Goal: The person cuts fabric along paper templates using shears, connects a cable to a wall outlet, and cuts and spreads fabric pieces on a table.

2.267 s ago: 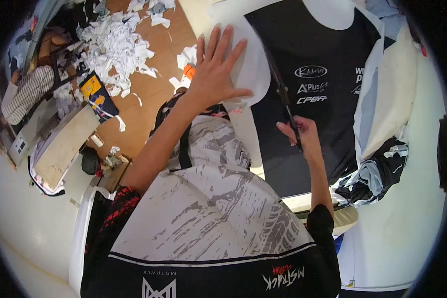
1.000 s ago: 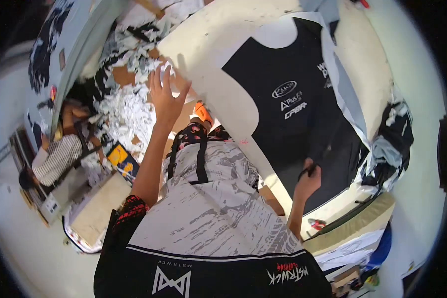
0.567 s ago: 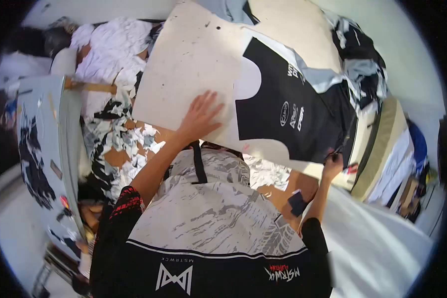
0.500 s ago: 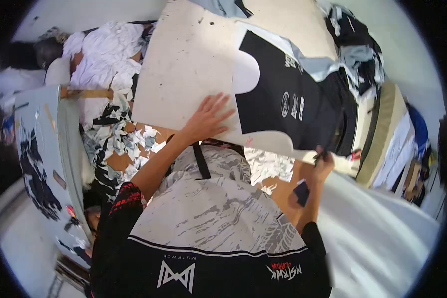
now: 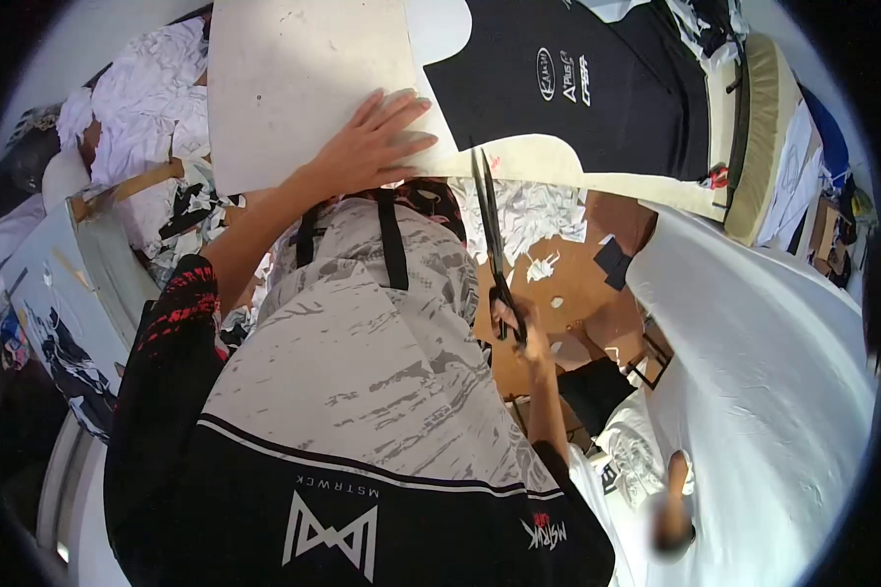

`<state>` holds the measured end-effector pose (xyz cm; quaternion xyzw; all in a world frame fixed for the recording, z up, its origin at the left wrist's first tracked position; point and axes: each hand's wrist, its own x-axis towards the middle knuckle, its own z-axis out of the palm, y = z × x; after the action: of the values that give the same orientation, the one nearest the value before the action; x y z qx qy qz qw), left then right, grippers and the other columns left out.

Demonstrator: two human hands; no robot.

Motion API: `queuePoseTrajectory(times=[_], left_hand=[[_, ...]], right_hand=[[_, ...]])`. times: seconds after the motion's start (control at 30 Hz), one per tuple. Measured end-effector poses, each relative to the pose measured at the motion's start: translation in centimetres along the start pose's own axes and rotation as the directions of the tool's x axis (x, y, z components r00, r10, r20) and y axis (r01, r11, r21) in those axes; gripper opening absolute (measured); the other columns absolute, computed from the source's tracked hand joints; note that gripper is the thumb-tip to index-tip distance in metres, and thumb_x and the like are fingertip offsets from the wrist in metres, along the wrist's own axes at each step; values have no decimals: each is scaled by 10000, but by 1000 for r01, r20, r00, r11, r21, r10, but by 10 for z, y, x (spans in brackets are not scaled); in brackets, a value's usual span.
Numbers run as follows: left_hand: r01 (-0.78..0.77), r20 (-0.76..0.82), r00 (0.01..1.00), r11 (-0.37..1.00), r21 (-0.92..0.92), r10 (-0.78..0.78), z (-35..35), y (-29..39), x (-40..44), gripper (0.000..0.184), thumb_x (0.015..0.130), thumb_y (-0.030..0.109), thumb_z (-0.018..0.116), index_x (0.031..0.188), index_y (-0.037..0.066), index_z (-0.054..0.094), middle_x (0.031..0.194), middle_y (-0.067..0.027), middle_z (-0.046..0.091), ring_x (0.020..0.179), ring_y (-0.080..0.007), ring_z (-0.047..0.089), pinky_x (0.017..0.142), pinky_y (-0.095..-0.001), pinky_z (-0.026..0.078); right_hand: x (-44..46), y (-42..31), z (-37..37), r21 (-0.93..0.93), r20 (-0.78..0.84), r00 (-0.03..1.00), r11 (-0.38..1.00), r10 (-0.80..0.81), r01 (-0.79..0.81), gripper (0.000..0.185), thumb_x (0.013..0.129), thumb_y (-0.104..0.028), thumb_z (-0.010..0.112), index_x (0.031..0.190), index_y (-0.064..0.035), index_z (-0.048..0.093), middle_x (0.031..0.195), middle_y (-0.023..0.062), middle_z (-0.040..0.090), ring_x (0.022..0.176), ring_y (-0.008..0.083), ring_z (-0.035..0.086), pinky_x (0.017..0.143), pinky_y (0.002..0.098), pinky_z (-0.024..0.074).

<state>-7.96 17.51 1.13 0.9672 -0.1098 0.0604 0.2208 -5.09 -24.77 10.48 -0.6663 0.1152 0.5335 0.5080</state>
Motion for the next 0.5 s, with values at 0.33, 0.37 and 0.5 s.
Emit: queuePoseTrajectory(times=[0.33, 0.37, 0.5], left_hand=[[-22, 22, 1000, 999, -28, 22, 5, -8, 4, 534, 972, 457, 669, 1462, 260, 588, 1664, -118, 336, 1566, -331, 273, 1264, -605, 194], [-22, 20, 1000, 999, -35, 22, 6, -8, 4, 539, 972, 454, 670, 1470, 269, 583, 1667, -118, 332, 1567, -334, 272, 1264, -606, 195], [-31, 1, 1000, 999, -39, 31, 4, -7, 5, 503, 976, 449, 669, 1437, 263, 595, 1668, -121, 333, 1574, -309, 266, 1266, -590, 193]], right_hand=[[72, -25, -12, -313, 91, 995, 950, 29, 0, 378, 932, -386, 794, 829, -54, 648, 632, -31, 548, 546, 54, 500, 513, 251, 358], [75, -24, -14, -330, 80, 996, 944, 28, 0, 386, 930, -392, 797, 818, -57, 643, 629, -34, 543, 544, 54, 495, 513, 250, 353], [79, -31, -12, -354, 74, 996, 935, 46, -17, 372, 921, -383, 809, 847, -48, 664, 630, -32, 546, 545, 56, 494, 518, 246, 348]])
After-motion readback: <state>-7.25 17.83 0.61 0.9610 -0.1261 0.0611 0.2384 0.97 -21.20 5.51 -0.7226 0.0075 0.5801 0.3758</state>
